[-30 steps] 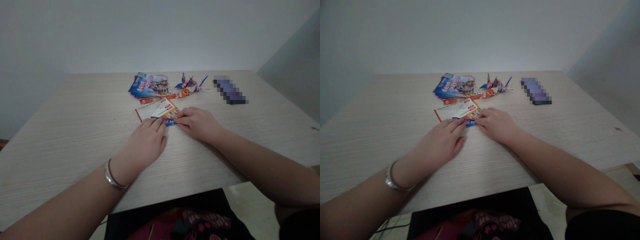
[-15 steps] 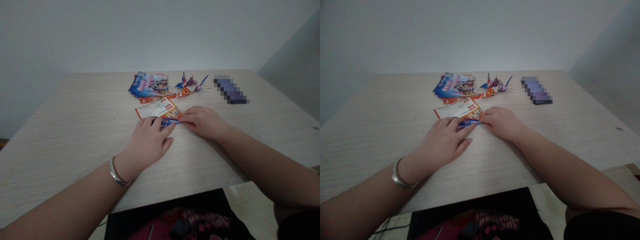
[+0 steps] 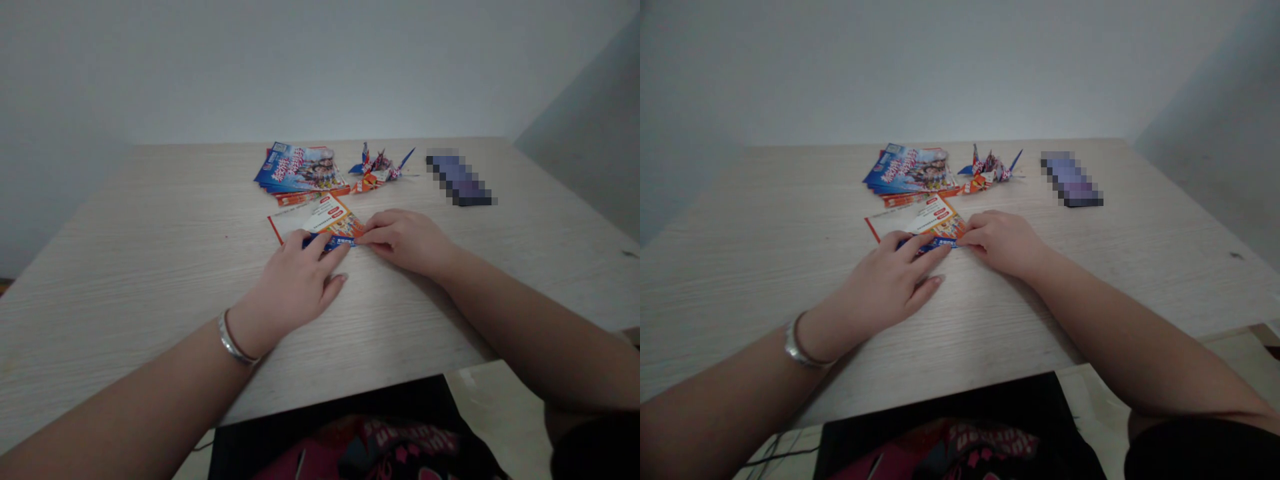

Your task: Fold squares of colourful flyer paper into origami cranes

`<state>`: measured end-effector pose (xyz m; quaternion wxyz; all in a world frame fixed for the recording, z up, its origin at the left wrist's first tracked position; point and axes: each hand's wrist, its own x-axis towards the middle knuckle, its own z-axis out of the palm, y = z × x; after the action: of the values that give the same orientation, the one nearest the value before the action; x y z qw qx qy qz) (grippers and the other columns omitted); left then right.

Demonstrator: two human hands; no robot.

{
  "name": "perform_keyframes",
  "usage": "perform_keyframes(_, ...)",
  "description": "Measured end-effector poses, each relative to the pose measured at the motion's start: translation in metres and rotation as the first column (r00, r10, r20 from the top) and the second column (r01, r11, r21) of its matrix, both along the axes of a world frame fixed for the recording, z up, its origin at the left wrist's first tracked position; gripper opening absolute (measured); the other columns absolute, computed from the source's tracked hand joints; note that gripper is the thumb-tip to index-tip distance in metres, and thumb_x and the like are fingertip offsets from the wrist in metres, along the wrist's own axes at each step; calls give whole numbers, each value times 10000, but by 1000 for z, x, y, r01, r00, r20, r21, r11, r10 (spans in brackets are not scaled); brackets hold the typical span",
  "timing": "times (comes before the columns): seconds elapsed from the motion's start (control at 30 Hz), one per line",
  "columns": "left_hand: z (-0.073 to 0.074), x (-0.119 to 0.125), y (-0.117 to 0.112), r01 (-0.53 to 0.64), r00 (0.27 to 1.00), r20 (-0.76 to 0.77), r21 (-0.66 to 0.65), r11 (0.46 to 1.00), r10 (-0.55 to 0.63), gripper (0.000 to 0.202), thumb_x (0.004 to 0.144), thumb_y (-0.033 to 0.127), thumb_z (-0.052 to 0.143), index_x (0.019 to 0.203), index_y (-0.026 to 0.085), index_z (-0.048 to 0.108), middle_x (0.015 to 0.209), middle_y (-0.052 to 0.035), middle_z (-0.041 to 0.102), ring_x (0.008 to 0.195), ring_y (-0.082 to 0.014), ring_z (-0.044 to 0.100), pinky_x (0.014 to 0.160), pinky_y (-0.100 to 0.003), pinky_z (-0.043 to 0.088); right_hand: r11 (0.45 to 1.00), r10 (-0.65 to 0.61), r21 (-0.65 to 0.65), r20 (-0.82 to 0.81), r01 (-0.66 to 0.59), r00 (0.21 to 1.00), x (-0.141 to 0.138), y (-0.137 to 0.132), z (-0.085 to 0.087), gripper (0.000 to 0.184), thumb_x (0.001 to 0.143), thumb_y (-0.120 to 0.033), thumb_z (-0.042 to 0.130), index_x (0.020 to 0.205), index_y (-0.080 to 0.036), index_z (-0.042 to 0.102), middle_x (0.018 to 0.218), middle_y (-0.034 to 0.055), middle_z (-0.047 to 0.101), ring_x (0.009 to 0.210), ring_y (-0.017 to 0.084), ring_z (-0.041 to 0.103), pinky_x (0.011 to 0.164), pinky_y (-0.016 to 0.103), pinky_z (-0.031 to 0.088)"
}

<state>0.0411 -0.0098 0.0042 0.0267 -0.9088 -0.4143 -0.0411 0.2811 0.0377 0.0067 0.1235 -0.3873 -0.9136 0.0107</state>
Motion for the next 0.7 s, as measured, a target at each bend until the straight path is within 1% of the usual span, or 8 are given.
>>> perform_keyframes(0.13, 0, 0, 0, 12, 1000, -1, 8, 1000, -12, 551, 1048, 436, 394, 1542, 218, 500, 1443, -184, 575, 1220, -383, 535, 1040, -577, 457, 999, -35, -20, 60, 37, 998, 5, -1, 9, 262, 959, -192, 597, 1092, -264, 811, 1097, 44, 800, 985, 229, 726, 783, 330, 506)
perform_keyframes(0.27, 0, 0, 0, -3, 1000, 3, 4, 1000, 3, 541, 1044, 428, 401, 1544, 248, 501, 1441, -165, 580, 1196, -375, 538, 1010, -563, 467, 995, -81, -54, 128, 89, 988, 13, 1, 15, 244, 935, -197, 610, 1084, -229, 800, 1023, 53, 806, 947, 227, 724, 793, 327, 503)
perform_keyframes(0.33, -1, 0, 0, -4, 1000, 11, 14, 1000, 4, 538, 1040, 428, 407, 1537, 249, 511, 1429, -165, 588, 1179, -374, 542, 999, -562, 469, 994, -82, -55, 122, 89, 989, 15, 1, 16, 254, 933, -200, 610, 1107, -230, 792, 1033, 52, 803, 957, 227, 719, 807, 330, 502)
perform_keyframes(0.43, 0, 1, 0, -1, 1000, 9, 27, 1000, 0, 533, 1038, 425, 412, 1529, 249, 520, 1401, -165, 603, 1160, -372, 545, 999, -562, 467, 998, -50, -20, 108, 52, 993, 15, -1, 14, 287, 937, -193, 599, 1149, -265, 779, 1072, 40, 796, 985, 220, 703, 820, 328, 492)
perform_keyframes(0.53, 1, 2, 1, -1, 1000, -11, 18, 1000, 2, 534, 1037, 414, 410, 1528, 236, 520, 1393, -169, 603, 1157, -373, 545, 1007, -560, 465, 1000, -11, -2, 104, 11, 994, 10, -3, 13, 291, 938, -186, 600, 1136, -288, 787, 1090, 31, 793, 983, 212, 689, 823, 326, 482)
perform_keyframes(0.7, 2, 2, 0, -12, 1000, -17, 26, 1000, 13, 529, 1035, 423, 411, 1521, 248, 526, 1400, -161, 596, 1156, -379, 534, 980, -547, 471, 999, -33, 6, 76, 33, 997, 5, -4, 10, 297, 934, -190, 600, 1139, -279, 795, 1062, 52, 786, 967, 213, 668, 819, 325, 480)
